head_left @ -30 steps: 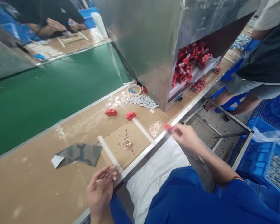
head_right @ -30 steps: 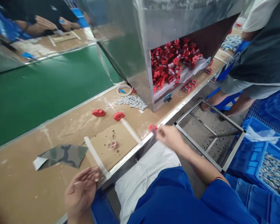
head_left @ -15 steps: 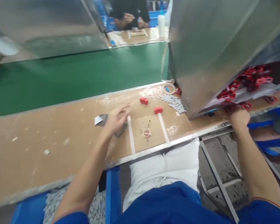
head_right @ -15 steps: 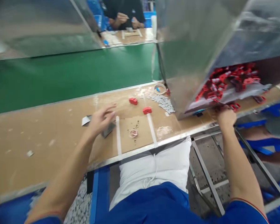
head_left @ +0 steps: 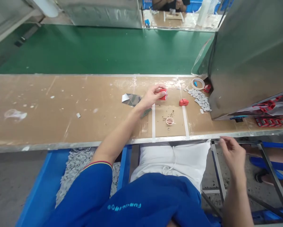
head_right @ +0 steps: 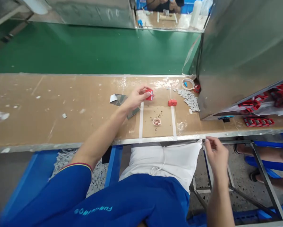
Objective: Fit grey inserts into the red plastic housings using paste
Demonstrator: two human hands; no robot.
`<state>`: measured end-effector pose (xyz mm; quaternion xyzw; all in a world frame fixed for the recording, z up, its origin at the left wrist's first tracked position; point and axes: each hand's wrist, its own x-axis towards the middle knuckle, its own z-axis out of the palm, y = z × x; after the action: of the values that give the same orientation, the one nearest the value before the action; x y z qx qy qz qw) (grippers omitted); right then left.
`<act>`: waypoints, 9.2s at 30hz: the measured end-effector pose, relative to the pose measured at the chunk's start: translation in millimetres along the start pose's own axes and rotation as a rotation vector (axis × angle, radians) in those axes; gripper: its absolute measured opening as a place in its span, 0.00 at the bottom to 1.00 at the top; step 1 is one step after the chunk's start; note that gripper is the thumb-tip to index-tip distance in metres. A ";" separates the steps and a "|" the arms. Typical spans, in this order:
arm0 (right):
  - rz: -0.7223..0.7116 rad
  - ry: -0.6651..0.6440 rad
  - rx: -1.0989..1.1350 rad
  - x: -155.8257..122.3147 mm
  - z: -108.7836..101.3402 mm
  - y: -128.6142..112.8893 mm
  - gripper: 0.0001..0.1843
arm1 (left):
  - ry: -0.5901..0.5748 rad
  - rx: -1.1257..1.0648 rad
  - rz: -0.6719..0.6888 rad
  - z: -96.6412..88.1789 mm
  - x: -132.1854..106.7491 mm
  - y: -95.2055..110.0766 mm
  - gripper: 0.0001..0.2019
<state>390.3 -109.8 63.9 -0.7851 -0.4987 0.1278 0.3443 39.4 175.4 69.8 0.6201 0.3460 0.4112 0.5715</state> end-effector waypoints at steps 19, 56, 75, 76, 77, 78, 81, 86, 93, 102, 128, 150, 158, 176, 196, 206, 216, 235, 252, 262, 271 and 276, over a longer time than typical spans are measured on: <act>-0.556 -0.280 0.419 33.6 143.9 -132.0 0.06 | 0.092 -0.624 -0.192 36.0 -178.3 -39.9 0.26; -0.202 -0.247 0.606 -19.8 143.7 -136.8 0.09 | 0.126 0.112 -0.070 51.9 -189.4 -33.7 0.15; -0.258 -0.050 0.563 2.7 138.3 -131.4 0.13 | 0.130 -0.015 -0.122 50.0 -190.8 -38.2 0.16; -0.293 -0.030 0.538 6.2 140.9 -131.1 0.13 | 0.129 -0.022 -0.131 49.6 -191.1 -38.8 0.16; -0.324 -0.025 0.507 8.7 144.1 -131.2 0.13 | 0.130 -0.029 -0.137 49.2 -191.4 -39.5 0.17; -0.348 -0.033 0.476 10.1 147.6 -131.5 0.14 | 0.129 -0.036 -0.144 48.7 -191.7 -40.1 0.17; -0.392 -0.119 0.409 10.9 155.0 -130.9 0.14 | 0.120 -0.057 -0.154 46.8 -192.4 -41.8 0.18; -0.402 -0.073 0.241 35.3 136.3 -103.8 0.17 | 0.127 -0.060 -0.181 44.4 -192.9 -43.4 0.19; -0.227 0.120 -0.322 106.9 112.5 -43.5 0.15 | 0.119 -0.087 -0.190 44.3 -192.1 -40.9 0.18; -0.209 0.054 -0.338 126.1 106.1 -49.2 0.09 | 0.116 -0.077 -0.168 43.1 -193.0 -43.6 0.19; -0.253 -0.064 -0.327 116.0 86.0 -54.7 0.15 | 0.115 -0.107 -0.107 42.8 -191.3 -43.7 0.18; -0.426 -0.094 -0.530 97.9 80.7 -34.3 0.16 | 0.109 -0.150 -0.093 43.1 -190.6 -43.8 0.19; -0.254 -0.023 -0.142 91.6 78.2 -41.7 0.09 | 0.084 -0.246 -0.095 40.4 -187.2 -34.4 0.20; -0.172 -0.584 0.692 -23.6 129.0 -161.9 0.07 | 0.069 -0.287 -0.149 38.5 -187.2 -38.2 0.26; -0.453 -0.529 0.302 -28.6 123.5 -171.3 0.09 | 0.090 -0.091 -0.081 39.7 -190.6 -36.0 0.20; -0.375 -0.560 0.475 -35.9 121.7 -163.3 0.06 | 0.020 -0.091 -0.118 33.9 -190.8 -31.8 0.22; -0.258 -0.472 0.570 -46.0 132.1 -159.3 0.05 | 0.073 -0.136 -0.119 38.2 -193.8 -37.7 0.24; -0.260 -0.577 0.664 -36.6 137.8 -150.9 0.06 | 0.038 -0.148 0.091 34.5 -185.0 -40.3 0.21; -0.290 -0.521 0.596 -33.4 147.8 -149.2 0.07 | -0.030 -0.095 -0.024 34.3 -193.4 -37.7 0.22; -0.407 -0.583 0.454 -32.2 133.9 -146.8 0.06 | -0.068 -0.218 0.004 38.5 -194.1 -37.2 0.22; -0.383 -0.733 0.324 -22.6 133.6 -153.1 0.08 | -0.070 -0.084 -0.004 35.4 -193.6 -43.5 0.23; -0.361 -0.692 0.324 -29.8 137.2 -155.7 0.08 | -0.051 -0.080 0.019 34.7 -193.6 -41.2 0.22</act>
<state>193.5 -37.8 63.5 -0.5314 -0.6880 0.3984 0.2923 -9.3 -8.9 6.4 0.6102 0.3090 0.4142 0.6005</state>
